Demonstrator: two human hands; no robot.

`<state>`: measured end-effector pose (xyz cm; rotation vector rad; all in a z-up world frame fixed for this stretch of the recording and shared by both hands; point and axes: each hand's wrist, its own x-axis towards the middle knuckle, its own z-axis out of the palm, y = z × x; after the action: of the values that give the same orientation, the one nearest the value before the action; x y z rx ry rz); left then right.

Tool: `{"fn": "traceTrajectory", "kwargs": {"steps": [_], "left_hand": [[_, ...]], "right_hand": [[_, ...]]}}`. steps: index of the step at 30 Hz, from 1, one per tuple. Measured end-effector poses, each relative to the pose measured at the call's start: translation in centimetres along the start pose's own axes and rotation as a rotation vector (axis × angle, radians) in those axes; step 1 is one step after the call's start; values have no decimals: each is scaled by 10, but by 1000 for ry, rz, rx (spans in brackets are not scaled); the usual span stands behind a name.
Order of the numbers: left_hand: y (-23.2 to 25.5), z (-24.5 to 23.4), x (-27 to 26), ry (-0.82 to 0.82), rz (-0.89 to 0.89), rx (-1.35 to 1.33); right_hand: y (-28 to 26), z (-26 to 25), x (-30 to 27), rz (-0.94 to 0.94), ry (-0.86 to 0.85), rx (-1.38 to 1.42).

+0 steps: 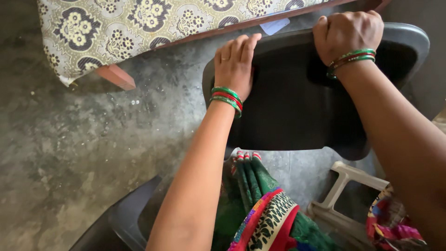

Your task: The person moves a small wooden stool, a black plastic chair, and a beige plastic stool around a room. They also pick up and place down several wrapped bundles on a bed.

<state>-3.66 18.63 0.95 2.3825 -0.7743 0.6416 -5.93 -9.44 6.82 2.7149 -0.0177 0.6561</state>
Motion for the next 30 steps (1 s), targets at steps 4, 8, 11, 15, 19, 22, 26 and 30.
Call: {"fn": "traceTrajectory", "kwargs": {"steps": [4,8,11,15,19,22,26,30], "left_hand": [[1,-13,-18,25,-22,-28],[2,-29,-30,56,-38,-1],[6,-39,-38,38,-101,-63],[21,-28,-20,-29,-259,-21],[49,-1,14,-11,-116,74],[60,0,37,-297,-154,120],[65,-16,51,-620,-231,158],[68,-27,43,-668,-261,94]], "right_hand": [[-11,-5,-3,-51,28,25],[-23,-14,-3,-102,117,9],[-34,-20,-8,-131,132,44],[-40,-21,-13,-116,149,-2],[-33,-20,-23,-191,331,0],[-28,-23,-24,-188,162,17],[-33,-27,-31,-178,77,38],[-31,-29,-37,-196,122,130]]}}
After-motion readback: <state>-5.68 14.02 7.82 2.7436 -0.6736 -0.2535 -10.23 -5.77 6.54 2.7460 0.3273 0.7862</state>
